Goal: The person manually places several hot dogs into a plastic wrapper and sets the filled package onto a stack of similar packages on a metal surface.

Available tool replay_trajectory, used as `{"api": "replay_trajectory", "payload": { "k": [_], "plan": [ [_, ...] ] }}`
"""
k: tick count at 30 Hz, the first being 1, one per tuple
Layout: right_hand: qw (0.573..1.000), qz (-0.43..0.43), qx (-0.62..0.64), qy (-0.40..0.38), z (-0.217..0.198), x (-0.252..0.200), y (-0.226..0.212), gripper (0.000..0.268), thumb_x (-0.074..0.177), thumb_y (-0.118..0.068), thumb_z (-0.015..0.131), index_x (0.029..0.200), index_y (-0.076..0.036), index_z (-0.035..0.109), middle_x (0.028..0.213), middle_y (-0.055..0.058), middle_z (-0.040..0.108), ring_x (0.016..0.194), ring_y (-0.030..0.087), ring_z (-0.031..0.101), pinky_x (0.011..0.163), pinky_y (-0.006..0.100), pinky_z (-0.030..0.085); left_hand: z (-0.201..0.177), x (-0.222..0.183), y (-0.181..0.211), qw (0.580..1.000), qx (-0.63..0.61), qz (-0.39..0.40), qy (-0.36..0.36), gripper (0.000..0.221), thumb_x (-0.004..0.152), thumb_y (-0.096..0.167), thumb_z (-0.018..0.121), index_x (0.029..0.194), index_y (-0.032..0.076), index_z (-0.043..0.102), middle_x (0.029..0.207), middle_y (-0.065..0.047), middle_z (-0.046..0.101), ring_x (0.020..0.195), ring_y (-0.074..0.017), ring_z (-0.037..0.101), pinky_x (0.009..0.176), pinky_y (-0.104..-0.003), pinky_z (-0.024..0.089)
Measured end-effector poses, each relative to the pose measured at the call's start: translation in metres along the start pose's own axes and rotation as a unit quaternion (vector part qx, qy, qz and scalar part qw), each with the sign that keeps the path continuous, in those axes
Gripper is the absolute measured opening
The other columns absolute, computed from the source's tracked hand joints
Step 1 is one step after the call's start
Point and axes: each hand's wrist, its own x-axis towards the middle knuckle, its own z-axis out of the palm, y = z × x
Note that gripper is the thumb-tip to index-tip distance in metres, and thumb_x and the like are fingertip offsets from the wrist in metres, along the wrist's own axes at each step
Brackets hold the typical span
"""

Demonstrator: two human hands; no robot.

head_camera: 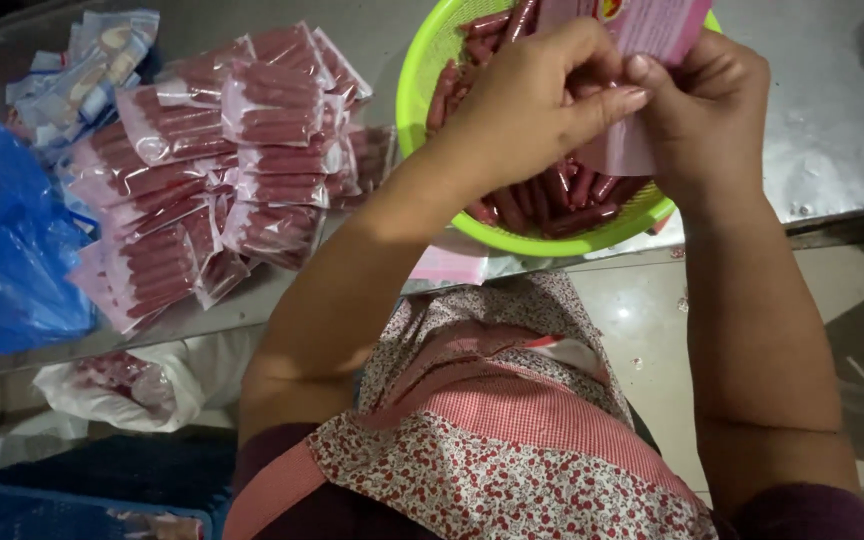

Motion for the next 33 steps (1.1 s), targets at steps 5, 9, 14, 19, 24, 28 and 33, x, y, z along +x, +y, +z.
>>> {"api": "replay_trajectory", "payload": {
  "k": [5,9,14,19,24,28,33],
  "plan": [
    [0.999,0.02,0.0,0.043,-0.003,0.0,0.001,0.034,0.105,-0.041,0.073,0.09,-0.013,0.06,0.085,-0.004,0.058,0.078,0.006,0.052,0.071,0.024,0.043,0.008,0.01,-0.004,0.992,-0.098,-0.078,-0.027,0.024,0.087,0.027,0.08,0.093,0.016,0.06,0.08,0.006,0.058,0.072,-0.0078,0.054,0.066,-0.024,0.047],
    [0.99,0.032,0.118,-0.074,-0.003,0.005,-0.014,0.01,0.113,-0.019,0.061,0.106,-0.013,0.066,0.104,0.001,0.066,0.099,0.011,0.063,0.095,0.024,0.055,0.008,0.017,-0.004,0.986,-0.108,-0.12,-0.037,0.026,0.086,0.019,0.082,0.1,0.015,0.061,0.084,0.003,0.062,0.074,-0.0081,0.057,0.065,-0.023,0.05],
    [0.996,0.049,0.074,-0.001,-0.013,0.003,-0.001,0.018,0.099,-0.022,0.079,0.095,-0.008,0.069,0.103,0.005,0.074,0.093,0.012,0.071,0.086,0.025,0.061,0.008,0.02,-0.008,0.989,-0.125,-0.068,-0.026,0.021,0.085,0.015,0.084,0.094,0.014,0.065,0.086,0.004,0.065,0.077,-0.0078,0.059,0.068,-0.023,0.049],
    [0.99,0.083,0.116,0.013,-0.031,0.001,0.022,0.041,0.094,-0.048,0.081,0.076,-0.015,0.065,0.068,-0.005,0.057,0.058,0.003,0.045,0.054,0.022,0.034,0.017,0.027,-0.023,0.997,-0.068,-0.025,-0.031,0.012,0.084,0.01,0.079,0.087,0.014,0.068,0.082,0.004,0.072,0.079,-0.0105,0.067,0.073,-0.028,0.052],
    [0.984,0.101,-0.093,0.117,-0.063,-0.008,0.015,0.019,0.114,-0.017,0.079,0.099,-0.007,0.074,0.081,0.006,0.07,0.068,0.01,0.066,0.058,0.024,0.052,0.006,0.024,-0.028,0.993,-0.069,-0.093,-0.007,0.013,0.087,0.004,0.072,0.088,0.017,0.069,0.084,0.005,0.072,0.079,-0.01,0.068,0.071,-0.027,0.054],
    [0.973,0.063,-0.181,0.127,-0.062,-0.02,0.005,0.016,0.105,0.004,0.071,0.119,0.001,0.078,0.076,0.007,0.064,0.058,0.005,0.05,0.047,0.022,0.035,0.007,0.001,-0.028,0.957,-0.083,-0.206,-0.186,0.041,0.091,0.013,0.074,0.127,0.016,0.056,0.109,-0.004,0.063,0.096,-0.0167,0.064,0.083,-0.031,0.061],
    [0.971,0.013,-0.174,0.165,-0.07,-0.026,0.027,0.008,0.111,0.006,0.072,0.116,0.0,0.075,0.089,0.01,0.071,0.065,0.012,0.063,0.05,0.024,0.049,0.027,-0.024,-0.043,0.816,0.274,-0.099,-0.498,0.075,0.082,-0.012,0.057,0.152,0.013,0.043,0.15,-0.021,0.045,0.14,-0.0411,0.038,0.119,-0.061,0.022]
  ]
}}
